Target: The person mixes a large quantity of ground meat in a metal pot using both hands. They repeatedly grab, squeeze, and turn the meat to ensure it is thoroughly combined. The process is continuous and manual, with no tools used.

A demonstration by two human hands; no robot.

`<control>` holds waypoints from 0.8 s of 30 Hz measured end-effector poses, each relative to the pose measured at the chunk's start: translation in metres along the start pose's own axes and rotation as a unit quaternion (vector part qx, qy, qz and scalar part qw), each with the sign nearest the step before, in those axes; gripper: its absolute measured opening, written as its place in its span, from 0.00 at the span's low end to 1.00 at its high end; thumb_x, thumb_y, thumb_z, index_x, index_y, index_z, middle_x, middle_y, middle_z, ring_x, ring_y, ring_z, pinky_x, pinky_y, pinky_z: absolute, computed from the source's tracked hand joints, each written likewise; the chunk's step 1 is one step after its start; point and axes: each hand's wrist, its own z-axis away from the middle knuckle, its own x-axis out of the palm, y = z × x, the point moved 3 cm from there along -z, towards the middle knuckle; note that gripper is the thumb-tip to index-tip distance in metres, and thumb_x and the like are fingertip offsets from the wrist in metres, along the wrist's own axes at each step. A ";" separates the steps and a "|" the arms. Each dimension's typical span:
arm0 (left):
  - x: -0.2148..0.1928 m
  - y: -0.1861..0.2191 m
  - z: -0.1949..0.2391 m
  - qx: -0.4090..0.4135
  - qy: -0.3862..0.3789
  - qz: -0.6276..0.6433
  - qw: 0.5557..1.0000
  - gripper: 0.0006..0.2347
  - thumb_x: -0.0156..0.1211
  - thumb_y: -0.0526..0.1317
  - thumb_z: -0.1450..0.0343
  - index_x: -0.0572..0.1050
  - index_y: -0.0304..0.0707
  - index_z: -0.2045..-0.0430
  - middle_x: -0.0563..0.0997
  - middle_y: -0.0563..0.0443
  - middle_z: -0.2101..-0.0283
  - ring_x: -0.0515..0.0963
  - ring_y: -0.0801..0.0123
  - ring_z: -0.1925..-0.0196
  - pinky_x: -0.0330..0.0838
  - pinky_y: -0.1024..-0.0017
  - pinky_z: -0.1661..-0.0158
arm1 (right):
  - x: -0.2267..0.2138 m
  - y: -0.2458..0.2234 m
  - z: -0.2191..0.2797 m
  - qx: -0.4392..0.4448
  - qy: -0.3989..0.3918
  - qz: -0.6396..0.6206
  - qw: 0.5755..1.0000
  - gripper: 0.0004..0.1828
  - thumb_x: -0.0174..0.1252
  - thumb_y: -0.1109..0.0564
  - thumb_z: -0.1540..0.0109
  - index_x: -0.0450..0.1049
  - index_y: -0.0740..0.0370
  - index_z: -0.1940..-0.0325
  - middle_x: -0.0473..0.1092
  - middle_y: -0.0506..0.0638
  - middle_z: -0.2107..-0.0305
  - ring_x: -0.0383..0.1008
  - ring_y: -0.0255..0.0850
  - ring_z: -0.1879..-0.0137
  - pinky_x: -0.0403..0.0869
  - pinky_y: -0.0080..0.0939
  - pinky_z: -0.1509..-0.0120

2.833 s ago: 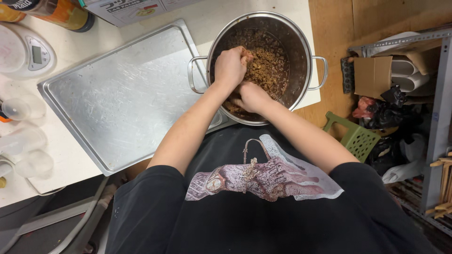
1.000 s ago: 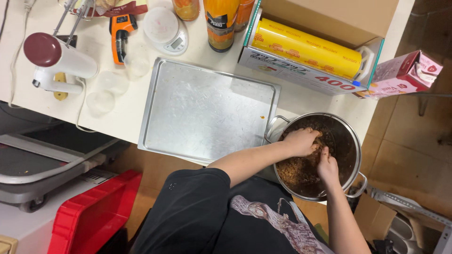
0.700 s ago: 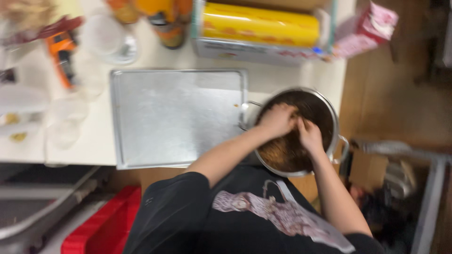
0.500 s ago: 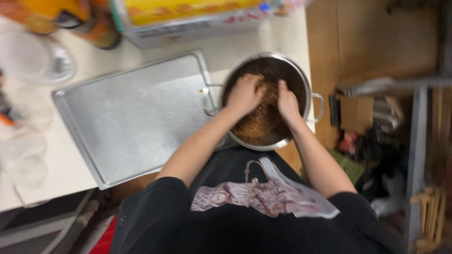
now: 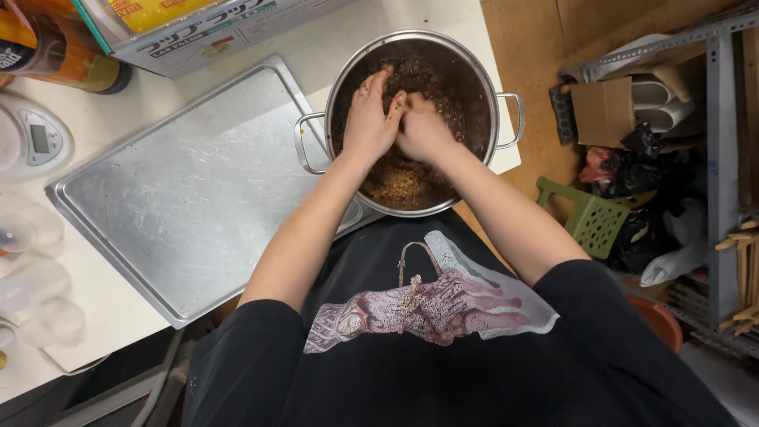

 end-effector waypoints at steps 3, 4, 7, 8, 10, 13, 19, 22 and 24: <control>-0.002 -0.001 0.004 0.022 0.020 0.017 0.999 0.21 0.58 0.44 0.23 0.68 0.30 0.39 0.73 0.35 0.38 0.71 0.44 0.35 0.65 0.58 0.35 | 0.027 -0.009 0.011 -0.031 -0.077 -0.072 0.994 0.22 0.64 0.53 0.40 0.77 0.65 0.43 0.75 0.64 0.48 0.76 0.58 0.42 0.73 0.51 0.35; -0.003 0.000 0.004 0.028 0.027 0.022 0.999 0.20 0.58 0.44 0.23 0.68 0.30 0.40 0.74 0.34 0.38 0.71 0.44 0.35 0.65 0.58 0.35 | 0.033 -0.010 0.014 -0.030 -0.101 -0.098 0.990 0.23 0.65 0.53 0.41 0.77 0.66 0.44 0.76 0.65 0.51 0.77 0.58 0.44 0.74 0.50 0.37; -0.003 0.001 0.005 0.015 0.020 0.033 0.999 0.19 0.58 0.44 0.24 0.70 0.30 0.42 0.76 0.36 0.40 0.73 0.45 0.36 0.66 0.59 0.36 | 0.039 -0.008 0.014 0.014 -0.175 -0.177 0.968 0.26 0.66 0.53 0.43 0.75 0.67 0.43 0.77 0.63 0.55 0.79 0.52 0.50 0.76 0.47 0.44; -0.003 0.001 0.006 0.019 0.019 0.036 0.999 0.18 0.57 0.44 0.23 0.71 0.30 0.43 0.76 0.36 0.40 0.73 0.45 0.36 0.66 0.59 0.36 | 0.037 -0.008 0.012 0.034 -0.200 -0.203 0.958 0.27 0.66 0.53 0.43 0.74 0.67 0.42 0.77 0.62 0.55 0.79 0.49 0.52 0.77 0.46 0.46; -0.003 0.001 0.007 0.027 0.017 0.043 0.999 0.18 0.57 0.45 0.23 0.72 0.31 0.43 0.76 0.36 0.40 0.73 0.45 0.36 0.66 0.59 0.36 | 0.026 -0.007 0.015 0.112 -0.276 -0.261 0.918 0.25 0.59 0.53 0.40 0.75 0.64 0.40 0.78 0.60 0.54 0.79 0.46 0.57 0.74 0.45 0.58; -0.001 -0.005 0.003 -0.019 0.017 0.093 0.995 0.17 0.56 0.47 0.22 0.74 0.34 0.45 0.78 0.39 0.41 0.76 0.50 0.36 0.68 0.62 0.36 | -0.007 -0.002 0.023 0.197 -0.251 -0.344 0.883 0.24 0.52 0.50 0.35 0.74 0.62 0.37 0.77 0.57 0.52 0.67 0.44 0.66 0.64 0.42 0.70; 0.028 0.001 0.010 -0.256 0.015 0.439 0.861 0.23 0.45 0.56 0.24 0.75 0.40 0.44 0.78 0.49 0.42 0.75 0.61 0.47 0.70 0.61 0.48 | -0.048 -0.006 0.040 0.179 0.017 -0.592 0.786 0.26 0.51 0.46 0.29 0.70 0.66 0.33 0.74 0.56 0.43 0.76 0.40 0.44 0.74 0.38 0.45; 0.048 0.011 0.014 -0.326 0.005 0.671 0.666 0.26 0.41 0.60 0.23 0.75 0.39 0.47 0.78 0.45 0.50 0.77 0.60 0.49 0.73 0.55 0.48 | -0.052 -0.022 0.051 0.094 0.079 -0.425 0.897 0.26 0.51 0.45 0.28 0.69 0.66 0.34 0.73 0.58 0.40 0.73 0.45 0.34 0.71 0.41 0.31; 0.052 0.008 0.010 -0.338 0.026 0.703 0.625 0.24 0.45 0.58 0.23 0.76 0.36 0.49 0.80 0.44 0.52 0.78 0.60 0.49 0.73 0.58 0.46 | -0.060 -0.037 0.061 0.014 0.107 -0.309 0.945 0.25 0.51 0.46 0.28 0.69 0.67 0.34 0.70 0.60 0.38 0.69 0.50 0.29 0.67 0.45 0.26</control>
